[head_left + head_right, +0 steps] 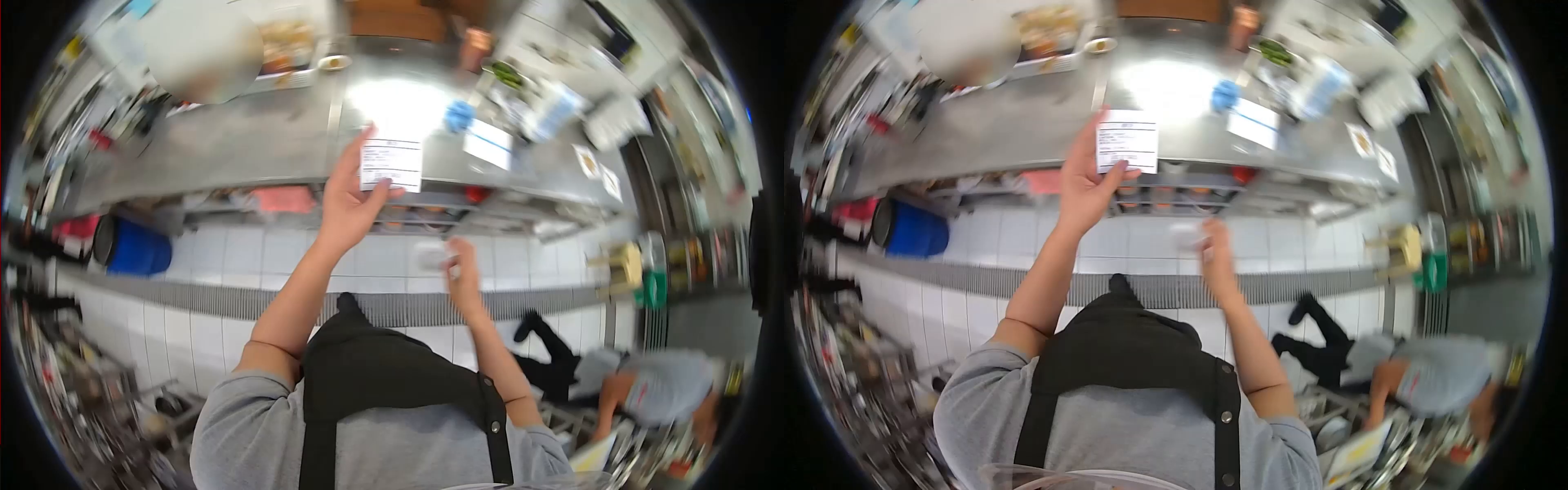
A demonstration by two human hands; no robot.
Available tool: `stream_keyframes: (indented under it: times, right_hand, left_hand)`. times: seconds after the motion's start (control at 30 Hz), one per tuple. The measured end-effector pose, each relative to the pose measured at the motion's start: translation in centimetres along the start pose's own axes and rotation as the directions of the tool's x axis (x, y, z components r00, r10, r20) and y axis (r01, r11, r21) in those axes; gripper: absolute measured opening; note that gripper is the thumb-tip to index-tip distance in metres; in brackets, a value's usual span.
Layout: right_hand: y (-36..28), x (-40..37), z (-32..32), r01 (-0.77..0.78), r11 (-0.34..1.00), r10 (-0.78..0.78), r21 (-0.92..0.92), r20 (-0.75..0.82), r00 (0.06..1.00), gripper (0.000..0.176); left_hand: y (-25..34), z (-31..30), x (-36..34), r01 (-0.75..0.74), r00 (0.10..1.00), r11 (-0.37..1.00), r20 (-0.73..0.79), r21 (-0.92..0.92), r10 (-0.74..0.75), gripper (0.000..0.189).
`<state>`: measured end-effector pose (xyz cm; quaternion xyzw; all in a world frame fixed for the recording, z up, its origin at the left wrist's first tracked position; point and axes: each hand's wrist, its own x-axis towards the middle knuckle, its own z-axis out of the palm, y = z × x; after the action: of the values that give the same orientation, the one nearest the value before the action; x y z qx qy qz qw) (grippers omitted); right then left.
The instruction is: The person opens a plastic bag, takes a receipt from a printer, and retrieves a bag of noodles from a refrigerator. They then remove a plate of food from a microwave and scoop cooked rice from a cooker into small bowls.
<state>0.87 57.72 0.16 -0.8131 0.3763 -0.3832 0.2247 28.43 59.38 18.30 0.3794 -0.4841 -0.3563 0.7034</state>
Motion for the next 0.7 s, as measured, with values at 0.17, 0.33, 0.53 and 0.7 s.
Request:
stream_keyframes:
  times: [0.17, 0.33, 0.53, 0.7]
  right_hand:
    - [-4.7, 15.8, 6.5, -0.285, 0.902, 0.320, 0.324, -0.061, 0.945, 0.024]
    - [-12.5, 28.0, 18.1, -0.043, 0.923, 0.005, 0.382, 0.100, 0.995, 0.012]
    - [-20.0, 42.6, 29.3, 0.304, 0.868, -0.406, 0.393, 0.211, 0.889, 0.010]
    - [-27.2, 55.2, 33.6, 0.557, 0.756, -0.581, 0.344, -0.037, 0.813, 0.023]
  left_hand:
    - [6.3, -13.4, -2.5, -0.043, 0.986, 0.995, -0.159, 0.085, 0.056, 0.065]
    - [10.3, -21.4, -5.0, -0.078, 0.915, 0.973, -0.372, 0.217, 0.156, 0.070]
    - [9.0, -27.5, -6.4, -0.001, 0.771, 0.948, -0.604, 0.317, 0.203, 0.071]
    - [6.6, -31.3, -6.1, 0.125, 0.689, 0.951, -0.714, 0.281, 0.121, 0.067]
